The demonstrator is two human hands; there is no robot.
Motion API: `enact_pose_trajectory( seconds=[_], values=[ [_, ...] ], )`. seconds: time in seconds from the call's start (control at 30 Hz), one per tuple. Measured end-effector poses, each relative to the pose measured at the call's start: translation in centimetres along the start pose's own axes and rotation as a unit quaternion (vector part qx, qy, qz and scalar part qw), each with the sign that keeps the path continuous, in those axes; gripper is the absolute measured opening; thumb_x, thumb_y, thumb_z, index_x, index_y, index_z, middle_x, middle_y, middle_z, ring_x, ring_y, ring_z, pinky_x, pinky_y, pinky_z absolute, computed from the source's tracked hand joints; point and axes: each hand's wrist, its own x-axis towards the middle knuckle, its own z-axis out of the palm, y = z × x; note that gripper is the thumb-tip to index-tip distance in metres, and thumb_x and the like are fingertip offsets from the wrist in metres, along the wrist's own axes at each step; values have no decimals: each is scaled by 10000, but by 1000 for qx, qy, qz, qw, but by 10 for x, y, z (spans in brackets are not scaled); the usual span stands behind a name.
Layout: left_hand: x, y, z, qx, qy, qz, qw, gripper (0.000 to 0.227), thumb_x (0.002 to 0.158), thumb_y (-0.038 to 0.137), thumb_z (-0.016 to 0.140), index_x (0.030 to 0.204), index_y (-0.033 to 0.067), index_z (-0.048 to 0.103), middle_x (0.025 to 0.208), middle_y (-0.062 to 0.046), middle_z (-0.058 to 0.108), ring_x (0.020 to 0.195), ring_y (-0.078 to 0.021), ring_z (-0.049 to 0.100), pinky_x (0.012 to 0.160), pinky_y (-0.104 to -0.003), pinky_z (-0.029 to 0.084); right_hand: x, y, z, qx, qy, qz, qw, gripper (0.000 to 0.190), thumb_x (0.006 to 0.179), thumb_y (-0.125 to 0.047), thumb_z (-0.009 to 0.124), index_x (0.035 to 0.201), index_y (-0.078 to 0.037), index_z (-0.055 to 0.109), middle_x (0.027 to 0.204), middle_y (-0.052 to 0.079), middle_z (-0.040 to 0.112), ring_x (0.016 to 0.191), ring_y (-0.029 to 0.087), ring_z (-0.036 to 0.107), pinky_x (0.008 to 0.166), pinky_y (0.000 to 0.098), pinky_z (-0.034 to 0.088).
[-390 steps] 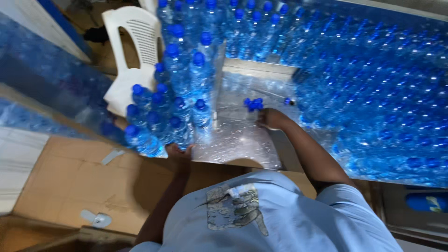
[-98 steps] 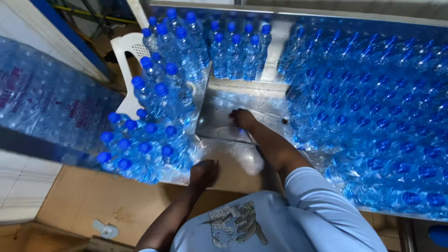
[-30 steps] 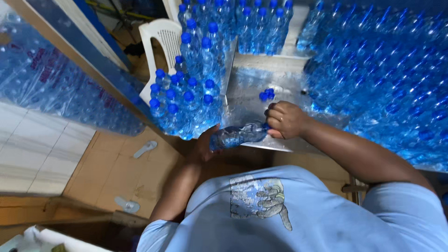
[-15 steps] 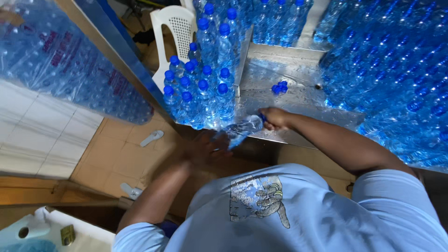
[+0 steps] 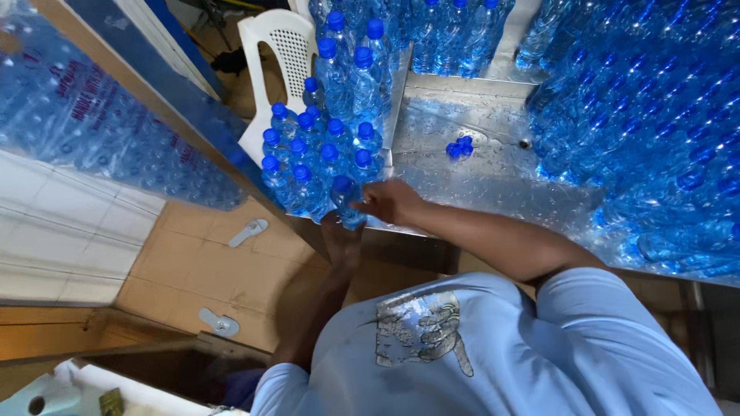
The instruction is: The person repeatedly picks up plastic water bottles from a large pile on a metal table and wraps them in clear plastic film. They then place the wrapped bottles onto a white plastic chair to the left.
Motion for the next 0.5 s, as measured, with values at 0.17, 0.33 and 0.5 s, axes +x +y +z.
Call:
enact_pose_trajectory(
  seconds=[0.17,0.33,0.5],
  values=[
    [11,-39,33,57,178,167,968,838,563,713,1009,1045,99,704,1115,-119,673,1144,-327,641,1194,-479,408,-76,89,41,77,16,-207,975,531,1123,-312,673,1502,48,579,1523,319,621,1459,549,537,1235,639,446],
    [-21,-56,29,120,96,172,973,810,772,805,884,1068,93,635,1103,-167,648,1083,-381,694,1000,-552,546,-65,199,-20,92,148,-15,985,345,1099,-239,641,1316,14,727,1300,258,732,1278,501,662,1133,635,492],
    [-9,-2,52,74,-244,155,955,289,922,738,705,802,500,815,889,195,830,922,-128,813,838,-307,630,-17,270,-50,-132,132,61,980,371,1087,-254,603,1386,-66,717,1349,213,720,1297,485,663,1099,599,551]
  ],
)
